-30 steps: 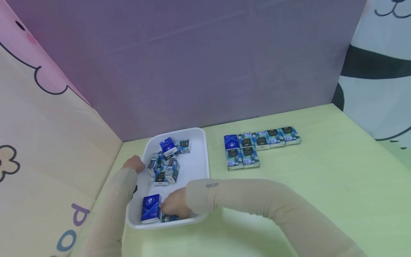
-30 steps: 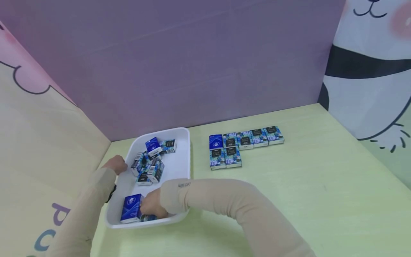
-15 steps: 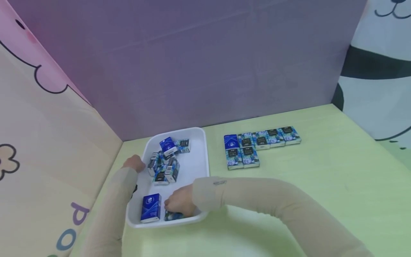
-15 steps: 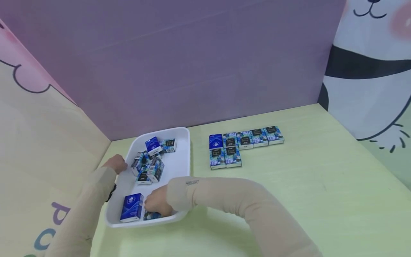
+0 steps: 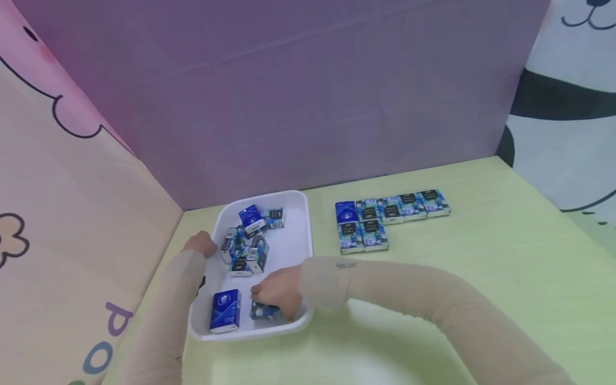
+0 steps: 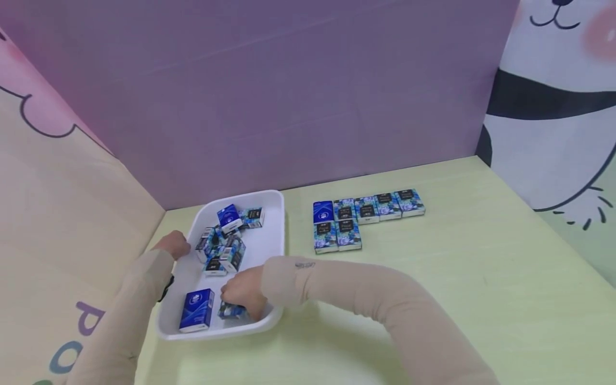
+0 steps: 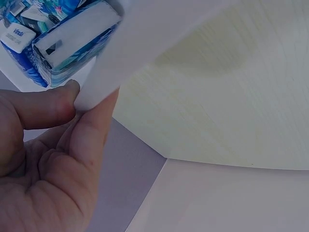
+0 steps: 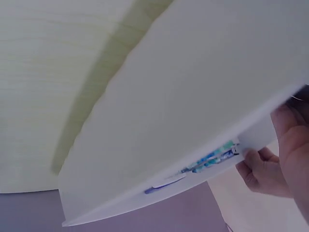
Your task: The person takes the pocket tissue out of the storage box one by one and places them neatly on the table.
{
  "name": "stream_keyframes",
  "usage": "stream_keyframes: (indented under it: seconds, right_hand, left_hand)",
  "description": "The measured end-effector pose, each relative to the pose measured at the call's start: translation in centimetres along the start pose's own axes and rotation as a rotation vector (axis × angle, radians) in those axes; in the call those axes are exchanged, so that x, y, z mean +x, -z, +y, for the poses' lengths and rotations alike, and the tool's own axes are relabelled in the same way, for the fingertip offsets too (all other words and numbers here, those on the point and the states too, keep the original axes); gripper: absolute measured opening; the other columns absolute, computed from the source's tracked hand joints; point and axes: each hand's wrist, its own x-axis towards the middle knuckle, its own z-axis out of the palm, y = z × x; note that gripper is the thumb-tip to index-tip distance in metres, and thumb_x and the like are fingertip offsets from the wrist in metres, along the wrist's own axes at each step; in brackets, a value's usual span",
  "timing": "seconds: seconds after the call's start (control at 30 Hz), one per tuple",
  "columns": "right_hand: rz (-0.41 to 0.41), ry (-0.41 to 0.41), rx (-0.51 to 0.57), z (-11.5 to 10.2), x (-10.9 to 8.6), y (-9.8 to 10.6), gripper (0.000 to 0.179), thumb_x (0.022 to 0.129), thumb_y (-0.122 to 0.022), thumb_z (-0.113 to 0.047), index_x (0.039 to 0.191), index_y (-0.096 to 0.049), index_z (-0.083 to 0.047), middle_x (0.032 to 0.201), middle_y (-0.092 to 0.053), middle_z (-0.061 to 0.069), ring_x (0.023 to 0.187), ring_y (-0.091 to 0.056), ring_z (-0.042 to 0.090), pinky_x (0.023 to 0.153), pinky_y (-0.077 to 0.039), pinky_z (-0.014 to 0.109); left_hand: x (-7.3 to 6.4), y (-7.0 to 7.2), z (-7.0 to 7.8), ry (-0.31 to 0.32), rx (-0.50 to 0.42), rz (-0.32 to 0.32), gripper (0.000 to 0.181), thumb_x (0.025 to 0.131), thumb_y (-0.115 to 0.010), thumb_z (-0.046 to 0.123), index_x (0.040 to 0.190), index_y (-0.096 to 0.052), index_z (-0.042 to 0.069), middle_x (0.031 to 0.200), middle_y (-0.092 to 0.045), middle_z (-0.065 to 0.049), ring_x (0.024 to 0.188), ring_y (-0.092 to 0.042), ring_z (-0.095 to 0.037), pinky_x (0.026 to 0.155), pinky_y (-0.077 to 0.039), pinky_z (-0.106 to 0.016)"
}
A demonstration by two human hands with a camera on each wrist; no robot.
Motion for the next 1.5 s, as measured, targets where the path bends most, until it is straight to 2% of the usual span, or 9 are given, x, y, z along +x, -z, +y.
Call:
stream_keyframes:
  seconds: [0.27,0.53,0.73,0.83,0.97,1.3,1.4,1.5]
  right_hand:
    - [-0.006,-0.055,0.061,1.0,-1.6,0.7,0.083,0.073,-0.074,-0.03,0.141,-0.032,-0.006,0.146,-0.035,0.007,0.128,-0.041,0.017,0.107,-0.032,0.023]
    - [0.037,-0.154,0.129,1.6,-3.5,1.8,0.085,0.073,-0.075,-0.027,0.142,-0.03,-0.007,0.147,-0.033,0.007,0.13,-0.039,0.018,0.109,-0.029,0.026]
    - [0.085,-0.227,0.161,2.3,-5.0,2.5,0.085,0.071,-0.076,-0.028,0.141,-0.033,-0.008,0.145,-0.036,0.007,0.128,-0.042,0.02,0.108,-0.031,0.028]
    - [0.096,-0.271,0.203,2.8,-5.8,2.7,0.086,0.07,-0.076,-0.027,0.142,-0.031,-0.008,0.147,-0.033,0.007,0.13,-0.04,0.022,0.109,-0.03,0.031]
    - [0.123,-0.309,0.248,3.6,-7.0,2.7,0.089,0.069,-0.076,-0.025,0.142,-0.029,-0.006,0.147,-0.032,0.009,0.129,-0.041,0.023,0.108,-0.032,0.032]
    - [0.173,-0.439,0.364,6.3,-11.0,1.0,0.087,0.069,-0.077,-0.023,0.14,-0.032,-0.003,0.141,-0.041,0.01,0.118,-0.049,0.021,0.099,-0.042,0.031]
    - [0.179,-0.476,0.372,7.4,-12.7,-0.1,0.087,0.069,-0.076,-0.025,0.14,-0.032,0.0,0.142,-0.038,0.013,0.122,-0.045,0.026,0.103,-0.039,0.036]
    - [0.166,-0.522,0.389,8.4,-14.2,-1.3,0.089,0.071,-0.075,-0.027,0.141,-0.028,0.001,0.147,-0.028,0.017,0.132,-0.033,0.034,0.108,-0.03,0.044]
  left_hand:
    - [0.2,-0.2,0.0,0.027,-0.006,-0.01,0.041,0.087,-0.049,0.012,0.118,-0.043,-0.014,0.107,-0.055,-0.03,0.097,-0.055,-0.038,0.086,-0.047,-0.046]
    - [2.0,-0.5,-1.0,0.028,0.022,-0.007,0.04,0.084,-0.053,0.013,0.114,-0.047,-0.012,0.099,-0.057,-0.027,0.089,-0.057,-0.035,0.079,-0.049,-0.042]
    - [0.8,-0.2,-0.6,0.002,0.04,0.001,0.038,0.085,-0.05,0.012,0.112,-0.048,-0.015,0.101,-0.057,-0.029,0.092,-0.057,-0.037,0.082,-0.049,-0.045]
    - [0.2,-0.1,-0.4,-0.008,0.047,0.004,0.037,0.086,-0.048,0.011,0.112,-0.047,-0.015,0.101,-0.057,-0.029,0.092,-0.057,-0.037,0.083,-0.048,-0.044]
    - [0.0,0.2,-0.5,-0.008,0.044,0.001,0.036,0.086,-0.048,0.011,0.111,-0.047,-0.015,0.1,-0.057,-0.028,0.091,-0.057,-0.037,0.082,-0.049,-0.043]
    - [0.1,0.4,-0.6,-0.025,0.038,-0.035,0.039,0.087,-0.047,0.012,0.115,-0.046,-0.014,0.104,-0.056,-0.029,0.096,-0.056,-0.038,0.085,-0.047,-0.046]
    - [0.1,0.5,-0.5,-0.039,0.043,-0.033,0.04,0.087,-0.047,0.013,0.115,-0.045,-0.015,0.105,-0.056,-0.029,0.096,-0.056,-0.038,0.086,-0.047,-0.046]
    - [0.0,0.6,-0.3,-0.04,0.037,-0.028,0.04,0.086,-0.047,0.013,0.115,-0.045,-0.015,0.105,-0.056,-0.03,0.096,-0.056,-0.038,0.086,-0.047,-0.046]
